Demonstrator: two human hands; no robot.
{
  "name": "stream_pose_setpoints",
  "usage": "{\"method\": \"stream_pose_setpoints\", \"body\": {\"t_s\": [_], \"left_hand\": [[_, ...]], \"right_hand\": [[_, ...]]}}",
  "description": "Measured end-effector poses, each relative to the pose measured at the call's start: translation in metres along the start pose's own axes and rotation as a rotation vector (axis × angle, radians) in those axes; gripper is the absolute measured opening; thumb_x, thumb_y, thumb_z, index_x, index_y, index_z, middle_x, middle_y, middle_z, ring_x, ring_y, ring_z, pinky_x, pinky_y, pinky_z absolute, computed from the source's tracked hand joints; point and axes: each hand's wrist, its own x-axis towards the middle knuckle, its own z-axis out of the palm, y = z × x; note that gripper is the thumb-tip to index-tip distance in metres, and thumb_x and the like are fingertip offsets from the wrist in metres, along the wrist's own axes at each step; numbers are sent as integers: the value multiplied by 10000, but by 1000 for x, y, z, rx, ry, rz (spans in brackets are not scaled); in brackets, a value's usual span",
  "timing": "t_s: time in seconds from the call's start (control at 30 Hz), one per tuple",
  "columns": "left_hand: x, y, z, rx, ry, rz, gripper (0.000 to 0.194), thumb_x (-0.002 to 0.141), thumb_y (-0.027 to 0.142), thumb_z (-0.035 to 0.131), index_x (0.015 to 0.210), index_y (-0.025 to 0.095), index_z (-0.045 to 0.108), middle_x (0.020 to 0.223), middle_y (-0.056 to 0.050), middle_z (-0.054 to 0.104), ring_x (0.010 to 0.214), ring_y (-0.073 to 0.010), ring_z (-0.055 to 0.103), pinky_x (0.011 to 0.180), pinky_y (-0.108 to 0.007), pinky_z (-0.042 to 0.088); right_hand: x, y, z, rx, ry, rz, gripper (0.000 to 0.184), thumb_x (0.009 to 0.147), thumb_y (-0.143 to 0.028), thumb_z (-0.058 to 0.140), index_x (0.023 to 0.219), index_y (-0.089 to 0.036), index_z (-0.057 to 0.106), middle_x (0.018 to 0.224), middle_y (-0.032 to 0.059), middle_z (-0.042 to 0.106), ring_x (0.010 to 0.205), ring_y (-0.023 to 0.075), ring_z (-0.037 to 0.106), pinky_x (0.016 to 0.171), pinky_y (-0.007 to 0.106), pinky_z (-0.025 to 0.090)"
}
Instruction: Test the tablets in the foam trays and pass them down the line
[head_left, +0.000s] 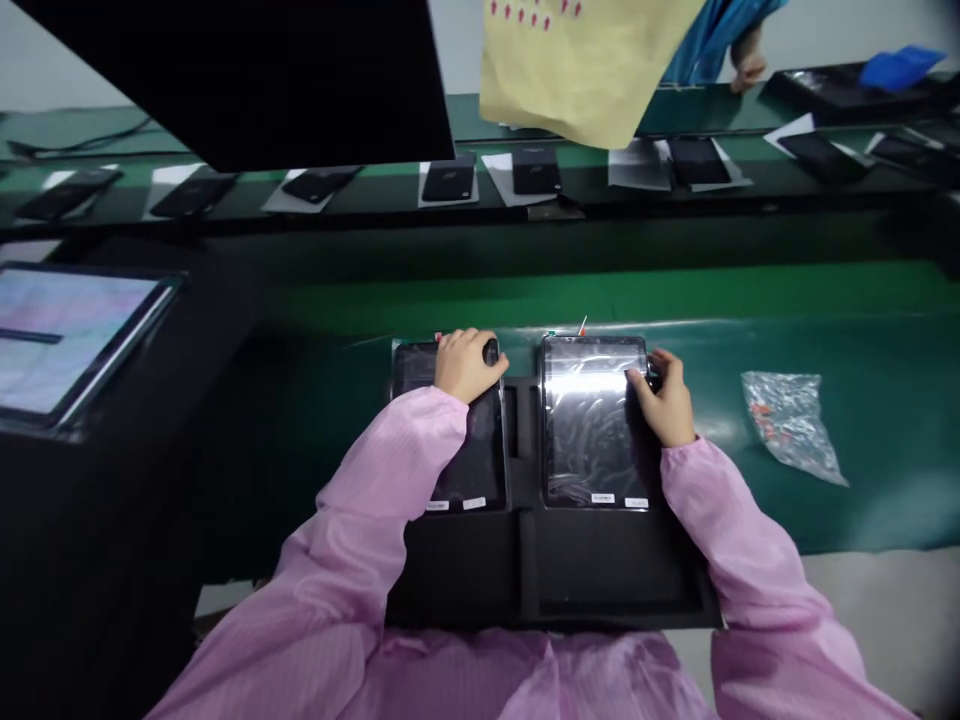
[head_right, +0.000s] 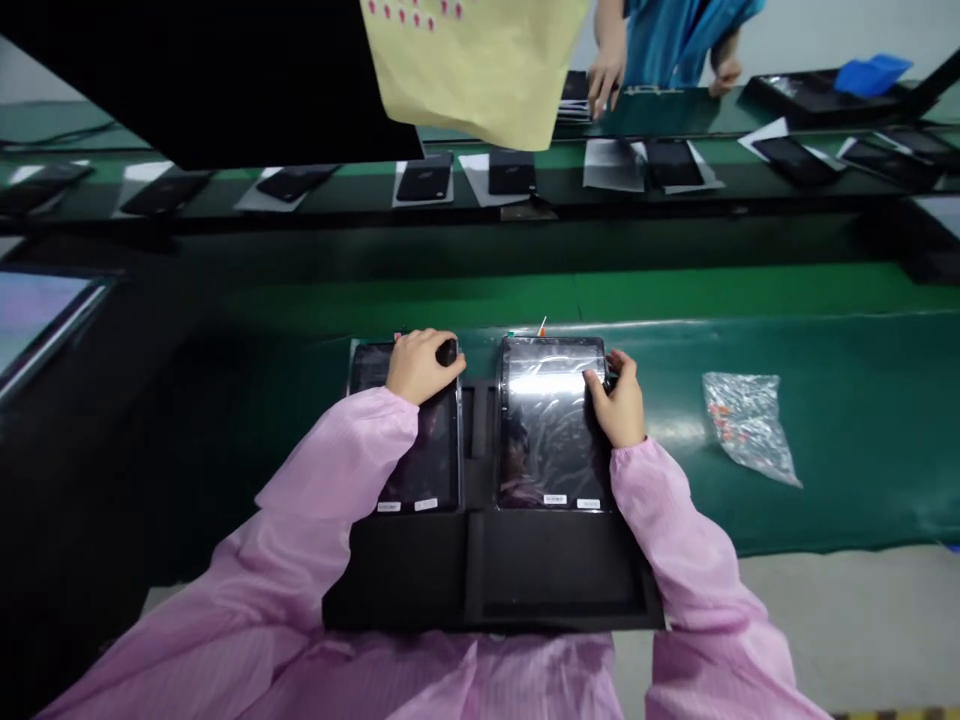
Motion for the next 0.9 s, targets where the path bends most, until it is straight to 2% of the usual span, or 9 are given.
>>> {"method": "stream_pose_setpoints", "body": {"t_s": [0.1, 0.33, 0.4, 0.47, 0.57, 0.67, 0.73, 0.8, 0.9], "left_hand": [[-1, 4, 5, 0, 2, -4, 319, 829, 318, 570, 1070, 168, 716, 1060, -107, 722, 1040, -302, 611, 989, -452, 408], [1, 0, 11, -30, -26, -7, 365, 854, 329, 585, 1150, 152, 705, 1160, -100, 723, 1110, -277, 626, 1061, -455, 395], [-2, -5, 4, -51, -30, 10, 454, 881, 374, 586, 1269, 144, 640, 1306, -110, 664, 1243, -268, 578, 1146, -454, 340], [-12, -15, -11, -71, 24, 38, 522, 907, 414, 567, 1350, 137, 575, 1423, -126, 580, 1354, -266, 503, 1216, -478, 249], [-47, -37, -41, -48, 240, 39, 478, 943, 419, 511, 1332, 151, 588, 1441, -136, 561, 1386, -281, 474, 1234, -533, 191], [-103, -56, -59, 60, 450, -63, 414, 946, 389, 514, 1282, 176, 626, 1405, -144, 590, 1360, -310, 500, 1215, -576, 197], [-141, -63, -56, 130, 513, -125, 388, 936, 358, 544, 1269, 179, 633, 1395, -165, 591, 1352, -336, 503, 1193, -602, 216], [-171, -66, -44, 170, 528, -114, 349, 921, 308, 577, 1236, 177, 649, 1371, -179, 604, 1324, -342, 525, 1177, -602, 245], [-191, -67, -25, 183, 496, -19, 303, 902, 253, 600, 1194, 202, 667, 1339, -162, 628, 1284, -323, 558, 1183, -595, 238]], "right_hand": [[-1, -4, 5, -7, 57, -8, 661, 743, -599, 610, 1223, -159, 493, 1235, 191, 615, 1112, 272, 609, 994, 461, 465], [0, 4, 7, -6, 93, 9, 575, 734, -638, 614, 1082, -183, 571, 1098, 139, 677, 1026, 261, 641, 940, 465, 494], [2, 7, 6, -26, 88, 0, 555, 735, -639, 616, 1058, -189, 581, 1089, 134, 684, 1014, 264, 645, 942, 476, 491], [3, 9, 5, -55, 80, -18, 555, 746, -638, 607, 1078, -194, 584, 1113, 139, 683, 1030, 278, 644, 955, 496, 482], [3, 8, 3, -104, 72, -41, 615, 761, -661, 581, 1147, -183, 574, 1174, 175, 666, 1091, 329, 629, 977, 559, 458], [-5, 0, -2, -153, 99, -75, 693, 799, -665, 536, 1253, -141, 543, 1286, 234, 605, 1199, 371, 576, 1020, 601, 418], [-21, -7, -9, -182, 127, -122, 698, 845, -620, 511, 1334, -122, 504, 1391, 244, 533, 1313, 356, 499, 1097, 578, 363], [-44, -13, -17, -235, 116, -237, 636, 893, -557, 496, 1363, -127, 496, 1451, 226, 489, 1385, 331, 436, 1143, 549, 322], [-79, -19, -26, -381, 11, -483, 484, 950, -466, 477, 1329, -173, 543, 1478, 187, 478, 1410, 326, 415, 1144, 559, 317]]}}
